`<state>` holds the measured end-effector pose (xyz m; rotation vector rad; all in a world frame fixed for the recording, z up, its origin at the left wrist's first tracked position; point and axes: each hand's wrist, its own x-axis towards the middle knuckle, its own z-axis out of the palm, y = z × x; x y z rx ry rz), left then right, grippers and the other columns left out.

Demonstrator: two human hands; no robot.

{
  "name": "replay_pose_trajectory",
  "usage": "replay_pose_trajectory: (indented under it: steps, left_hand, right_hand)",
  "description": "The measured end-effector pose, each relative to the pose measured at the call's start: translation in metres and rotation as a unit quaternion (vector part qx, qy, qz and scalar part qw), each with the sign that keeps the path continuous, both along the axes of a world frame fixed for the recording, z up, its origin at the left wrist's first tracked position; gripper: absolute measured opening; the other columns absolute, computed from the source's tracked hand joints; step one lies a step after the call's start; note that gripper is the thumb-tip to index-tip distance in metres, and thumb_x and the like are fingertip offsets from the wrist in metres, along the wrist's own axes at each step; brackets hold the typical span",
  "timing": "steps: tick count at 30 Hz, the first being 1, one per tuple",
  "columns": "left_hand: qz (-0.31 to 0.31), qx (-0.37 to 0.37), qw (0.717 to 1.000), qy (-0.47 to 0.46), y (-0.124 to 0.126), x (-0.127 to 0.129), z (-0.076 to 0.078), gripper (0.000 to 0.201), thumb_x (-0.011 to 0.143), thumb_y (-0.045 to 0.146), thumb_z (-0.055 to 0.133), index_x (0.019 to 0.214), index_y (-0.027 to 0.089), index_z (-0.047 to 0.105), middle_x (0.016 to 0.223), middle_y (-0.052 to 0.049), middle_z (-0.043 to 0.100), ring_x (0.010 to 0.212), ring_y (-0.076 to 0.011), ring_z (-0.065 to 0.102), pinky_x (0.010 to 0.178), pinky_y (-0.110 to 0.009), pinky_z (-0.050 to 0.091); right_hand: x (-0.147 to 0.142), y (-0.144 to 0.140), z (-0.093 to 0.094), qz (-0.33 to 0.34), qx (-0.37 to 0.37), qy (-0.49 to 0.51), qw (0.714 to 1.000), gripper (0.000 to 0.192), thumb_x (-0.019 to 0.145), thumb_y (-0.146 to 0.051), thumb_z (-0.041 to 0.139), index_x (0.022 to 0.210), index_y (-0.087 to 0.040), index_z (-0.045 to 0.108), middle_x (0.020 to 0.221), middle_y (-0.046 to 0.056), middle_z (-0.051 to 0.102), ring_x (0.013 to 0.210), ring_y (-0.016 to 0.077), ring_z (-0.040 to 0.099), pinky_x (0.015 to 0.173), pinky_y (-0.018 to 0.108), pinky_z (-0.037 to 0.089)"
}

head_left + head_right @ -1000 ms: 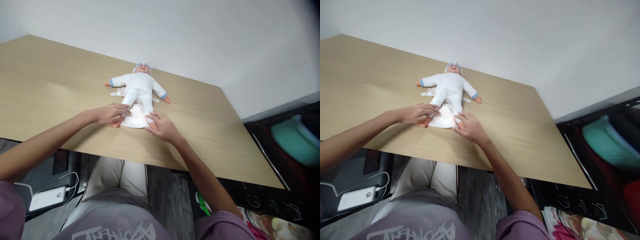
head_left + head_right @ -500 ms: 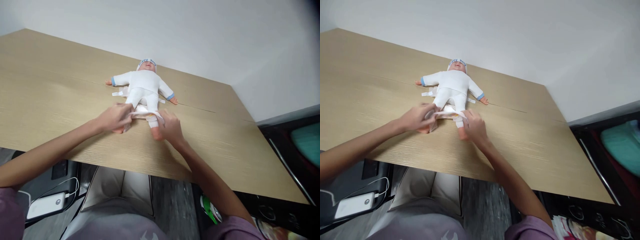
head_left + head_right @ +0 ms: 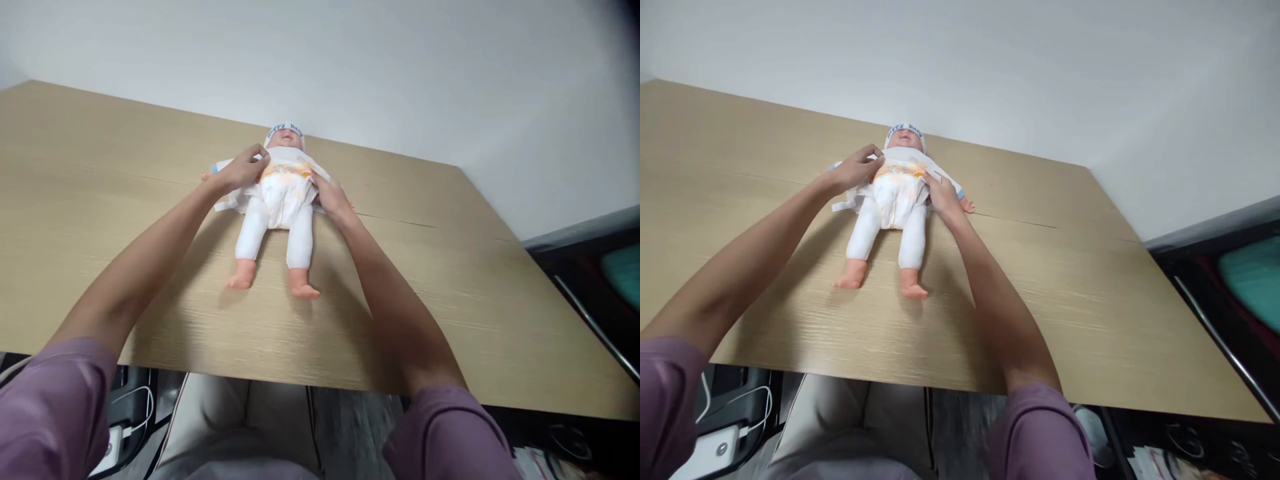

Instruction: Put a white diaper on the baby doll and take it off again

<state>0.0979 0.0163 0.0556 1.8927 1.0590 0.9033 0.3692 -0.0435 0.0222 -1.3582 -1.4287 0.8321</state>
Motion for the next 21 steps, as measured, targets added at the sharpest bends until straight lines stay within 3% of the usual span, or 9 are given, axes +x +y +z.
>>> replay_pose_trajectory:
  steps: [4,9,13,17,19,21]
  left_hand:
    - [0.011,-0.038,0.999,-0.025,-0.003,0.000,-0.009,0.018,0.112,0.040,0.067,0.107,0.025,0.060,0.073,0.003,0.053,0.061,-0.0138,0.042,0.065,-0.028,0.033]
    - [-0.002,-0.070,0.996,-0.062,-0.043,-0.005,-0.008,0.024,0.111,0.045,0.071,0.104,0.025,0.060,0.073,0.004,0.047,0.061,-0.0126,0.040,0.065,-0.026,0.032]
    - [-0.008,-0.086,0.993,-0.074,-0.075,-0.008,-0.005,0.027,0.108,0.047,0.071,0.101,0.024,0.060,0.073,0.003,0.049,0.061,-0.0124,0.041,0.062,-0.025,0.033]
    - [0.008,-0.072,0.995,-0.070,-0.086,-0.008,-0.003,0.024,0.105,0.045,0.073,0.101,0.023,0.062,0.073,0.002,0.054,0.063,-0.0134,0.045,0.059,-0.023,0.033]
    - [0.016,-0.074,0.995,-0.068,-0.085,-0.007,-0.001,0.023,0.105,0.044,0.073,0.101,0.023,0.064,0.071,0.003,0.052,0.063,-0.0134,0.045,0.058,-0.023,0.033]
    - [0.016,-0.077,0.995,-0.064,-0.084,-0.007,0.001,0.024,0.104,0.044,0.073,0.099,0.022,0.065,0.071,0.003,0.052,0.063,-0.0133,0.045,0.058,-0.023,0.033]
  right_hand:
    - [-0.007,0.009,-0.011,-0.023,-0.056,0.080,0.995,0.050,0.099,-0.073,0.073,0.096,-0.023,0.074,0.081,0.003,0.071,0.083,0.0242,0.072,0.075,0.036,0.061]
    - [-0.002,-0.028,-0.017,0.039,-0.089,0.149,0.984,0.047,0.093,-0.069,0.082,0.089,-0.025,0.069,0.079,0.000,0.067,0.076,0.0197,0.067,0.066,0.030,0.056]
    - [0.010,-0.067,-0.009,0.093,-0.131,0.152,0.975,0.049,0.087,-0.069,0.090,0.091,-0.024,0.070,0.083,0.002,0.071,0.075,0.0195,0.068,0.067,0.031,0.059]
    - [0.037,-0.090,0.007,0.133,-0.130,0.087,0.979,0.049,0.089,-0.067,0.092,0.092,-0.022,0.072,0.085,0.004,0.074,0.072,0.0166,0.067,0.067,0.030,0.058]
    - [0.051,-0.097,0.012,0.096,-0.118,0.036,0.988,0.042,0.093,-0.060,0.089,0.091,-0.022,0.071,0.087,0.003,0.075,0.071,0.0151,0.065,0.069,0.029,0.058]
    - [0.058,-0.105,0.014,0.006,-0.083,-0.028,0.996,0.032,0.097,-0.051,0.085,0.096,-0.023,0.071,0.094,0.005,0.077,0.078,0.0175,0.068,0.075,0.032,0.061]
